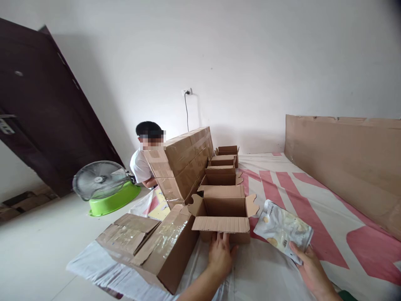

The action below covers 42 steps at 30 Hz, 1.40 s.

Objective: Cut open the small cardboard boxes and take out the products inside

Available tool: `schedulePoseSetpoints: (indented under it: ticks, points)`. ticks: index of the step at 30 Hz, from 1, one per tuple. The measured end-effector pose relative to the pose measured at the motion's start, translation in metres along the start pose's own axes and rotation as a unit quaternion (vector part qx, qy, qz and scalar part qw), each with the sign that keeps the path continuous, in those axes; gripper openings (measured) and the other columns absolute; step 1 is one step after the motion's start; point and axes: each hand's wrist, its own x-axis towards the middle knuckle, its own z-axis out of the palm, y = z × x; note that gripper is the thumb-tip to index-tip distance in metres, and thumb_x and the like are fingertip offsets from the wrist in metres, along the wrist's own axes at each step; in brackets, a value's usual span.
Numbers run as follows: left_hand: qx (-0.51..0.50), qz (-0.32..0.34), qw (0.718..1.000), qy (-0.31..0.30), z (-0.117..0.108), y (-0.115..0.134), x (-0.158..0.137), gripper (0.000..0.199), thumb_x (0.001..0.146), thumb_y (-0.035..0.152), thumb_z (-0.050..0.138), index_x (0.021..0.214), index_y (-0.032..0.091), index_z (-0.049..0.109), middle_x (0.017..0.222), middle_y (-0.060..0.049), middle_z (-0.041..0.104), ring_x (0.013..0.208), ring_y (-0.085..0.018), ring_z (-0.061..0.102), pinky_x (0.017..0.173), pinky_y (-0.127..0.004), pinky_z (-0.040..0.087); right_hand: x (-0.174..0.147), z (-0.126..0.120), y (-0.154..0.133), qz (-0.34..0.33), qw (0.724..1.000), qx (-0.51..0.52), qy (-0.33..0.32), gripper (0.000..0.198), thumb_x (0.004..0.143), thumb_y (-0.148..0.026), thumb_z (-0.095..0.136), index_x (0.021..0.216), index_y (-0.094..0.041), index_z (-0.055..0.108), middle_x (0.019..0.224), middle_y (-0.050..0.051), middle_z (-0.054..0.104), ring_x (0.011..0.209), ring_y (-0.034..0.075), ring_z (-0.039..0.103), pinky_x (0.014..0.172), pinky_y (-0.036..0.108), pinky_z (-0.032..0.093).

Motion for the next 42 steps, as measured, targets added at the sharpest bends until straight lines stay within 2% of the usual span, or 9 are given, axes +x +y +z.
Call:
schedulePoseSetpoints:
  ticks: [6, 15, 21, 30, 32, 35, 37, 40, 42]
  points:
    - [-0.001, -0.003, 1.000, 0.009, 0.002, 0.000, 0.026, 0.051, 0.086, 0.023, 0.055, 0.136, 0.016, 0.047, 0.133, -0.017, 0.056, 0.123, -0.034, 0.051, 0.104, -0.046, 0.038, -0.003, 0.003, -0.004, 0.004, 1.000, -0.004, 0.030, 0.073, 0.051, -0.040, 0.091, 0.118, -0.026, 0.066, 0.100, 0.006, 0.077, 0.100, 0.033, 0.070, 0.078, 0.042, 0.060]
    - [-0.001, -0.015, 1.000, 0.014, -0.007, -0.014, 0.084, 0.046, 0.085, 0.027, 0.056, 0.129, 0.017, 0.049, 0.130, -0.015, 0.055, 0.122, -0.032, 0.049, 0.099, -0.045, 0.039, -0.004, 0.006, -0.002, -0.006, 1.000, -0.002, 0.014, 0.070, 0.050, -0.036, 0.091, 0.115, -0.026, 0.067, 0.094, 0.005, 0.078, 0.092, 0.033, 0.072, 0.078, 0.043, 0.061]
    - [-0.010, -0.030, 0.999, 0.009, -0.007, -0.019, 0.115, 0.050, 0.085, 0.028, 0.059, 0.132, 0.017, 0.047, 0.132, -0.015, 0.052, 0.128, -0.032, 0.044, 0.107, -0.047, 0.032, -0.005, 0.005, -0.002, -0.003, 1.000, -0.025, 0.004, 0.069, 0.054, -0.040, 0.090, 0.117, -0.027, 0.065, 0.094, 0.003, 0.078, 0.090, 0.031, 0.073, 0.082, 0.044, 0.059]
    - [-0.096, -0.087, 0.991, -0.044, -0.003, -0.011, 0.118, 0.045, 0.091, 0.036, 0.062, 0.131, 0.019, 0.052, 0.138, -0.011, 0.051, 0.123, -0.029, 0.053, 0.103, -0.055, 0.043, -0.001, 0.000, 0.006, -0.028, 0.996, -0.076, -0.024, 0.067, 0.061, -0.045, 0.085, 0.119, -0.023, 0.061, 0.104, 0.006, 0.076, 0.108, 0.032, 0.067, 0.090, 0.042, 0.055]
    - [-0.139, -0.061, 0.988, -0.039, -0.006, 0.002, 0.106, 0.039, 0.096, 0.034, 0.053, 0.130, 0.016, 0.053, 0.134, -0.013, 0.054, 0.124, -0.029, 0.052, 0.106, -0.052, 0.041, 0.001, -0.003, 0.010, -0.038, 0.992, -0.112, -0.042, 0.062, 0.064, -0.045, 0.083, 0.117, -0.022, 0.062, 0.110, 0.007, 0.075, 0.110, 0.032, 0.066, 0.092, 0.042, 0.053]
    - [-0.220, 0.037, 0.974, -0.038, -0.015, 0.025, 0.084, 0.040, 0.101, 0.033, 0.034, 0.135, 0.015, 0.047, 0.137, -0.015, 0.054, 0.129, -0.024, 0.050, 0.107, -0.039, 0.040, 0.004, -0.007, 0.014, -0.057, 0.979, -0.186, -0.061, 0.058, 0.065, -0.047, 0.081, 0.113, -0.020, 0.064, 0.113, 0.009, 0.074, 0.109, 0.032, 0.066, 0.096, 0.042, 0.050]
    - [-0.262, 0.116, 0.956, -0.065, -0.023, 0.038, 0.070, 0.049, 0.097, 0.038, 0.046, 0.141, 0.018, 0.042, 0.139, -0.013, 0.054, 0.126, -0.023, 0.053, 0.103, -0.033, 0.044, 0.005, -0.008, 0.015, -0.065, 0.968, -0.231, -0.073, 0.059, 0.063, -0.050, 0.081, 0.109, -0.018, 0.065, 0.110, 0.010, 0.074, 0.106, 0.032, 0.067, 0.096, 0.043, 0.050]
    - [-0.279, 0.192, 0.932, -0.126, -0.037, 0.051, 0.056, 0.072, 0.066, 0.034, 0.082, 0.131, 0.021, 0.055, 0.123, -0.008, 0.067, 0.107, -0.024, 0.063, 0.089, -0.031, 0.051, 0.005, -0.007, 0.014, -0.076, 0.956, -0.267, -0.093, 0.059, 0.060, -0.053, 0.081, 0.106, -0.017, 0.066, 0.105, 0.010, 0.075, 0.103, 0.033, 0.068, 0.093, 0.043, 0.051]
    - [-0.271, 0.204, 0.929, -0.150, -0.047, 0.055, 0.053, 0.049, 0.059, 0.023, 0.083, 0.106, 0.020, 0.070, 0.096, -0.003, 0.074, 0.085, -0.021, 0.067, 0.076, -0.028, 0.052, 0.003, -0.004, 0.011, -0.085, 0.952, -0.273, -0.107, 0.060, 0.060, -0.054, 0.080, 0.106, -0.018, 0.066, 0.103, 0.010, 0.075, 0.101, 0.033, 0.068, 0.091, 0.043, 0.052]
